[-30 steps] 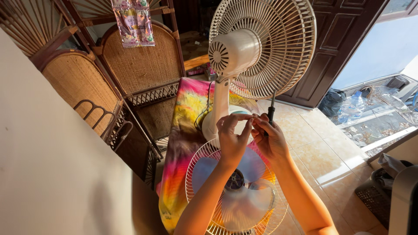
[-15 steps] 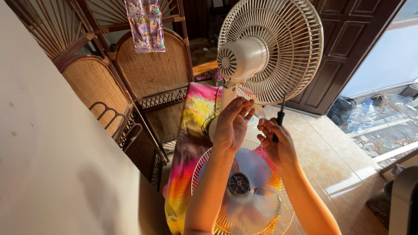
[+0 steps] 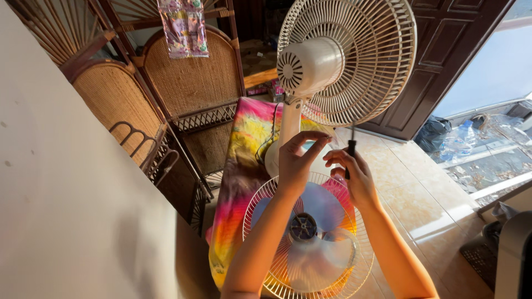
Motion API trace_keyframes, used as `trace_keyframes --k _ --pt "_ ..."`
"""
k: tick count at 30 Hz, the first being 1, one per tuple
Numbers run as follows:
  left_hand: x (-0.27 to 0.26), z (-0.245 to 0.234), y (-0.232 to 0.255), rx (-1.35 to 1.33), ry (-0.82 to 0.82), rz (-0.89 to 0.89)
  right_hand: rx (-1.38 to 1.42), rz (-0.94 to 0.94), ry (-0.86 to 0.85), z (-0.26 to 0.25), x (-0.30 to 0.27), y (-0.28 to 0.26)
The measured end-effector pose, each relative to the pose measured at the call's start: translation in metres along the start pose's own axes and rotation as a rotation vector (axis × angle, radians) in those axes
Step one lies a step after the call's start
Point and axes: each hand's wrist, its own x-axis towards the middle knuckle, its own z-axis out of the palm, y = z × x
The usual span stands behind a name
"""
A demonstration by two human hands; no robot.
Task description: The person uses a screwdriver to remove screws from the front grille and neck of a standing electric fan. They detach the front grille and set it aside, then continue unscrewing the neck joint. The fan blades and rear housing remain in place during the clip.
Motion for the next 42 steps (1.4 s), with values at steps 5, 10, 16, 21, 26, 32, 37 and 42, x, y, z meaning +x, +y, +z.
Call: trace_keyframes --k 5,10,16,21,26,32,37,42 --pt "-0.013 -0.037 -0.023 1.218 -0.068 0.604 -0.852 -0.074 -0.110 -0.034 0.005 0.046" --pt "-0.035 -0.100 -0.028 1.302 -0.065 0.457 -1.295 -0.341 0.007 -0.088 -0.003 0.086" --pt "-0.063 -0.161 -0.007 1.155 0.080 0.287 -1.346 0.272 0.069 -0.158 -0.011 0.101" --pt "-0.084 -0.165 0.000 1.220 0.092 0.216 -1.265 -0.246 0.068 -0.130 -0.042 0.103" --pt "-0.087 -0.148 -0.013 1.130 0.094 0.143 -1.013 -0.364 -0.529 -0.051 -0.032 0.112" --pt "-0.112 -0.137 0.001 0.953 0.051 -0.016 -1.360 -0.071 -0.418 -0.076 -0.040 0.085" --pt "-0.113 -0.107 -0.012 0.882 -0.039 -0.060 -1.457 0.062 -0.491 -0.114 -0.074 0.096" --pt "-0.100 -0.080 -0.028 0.948 -0.049 -0.044 -1.403 -0.042 -0.504 -0.121 -0.082 0.111"
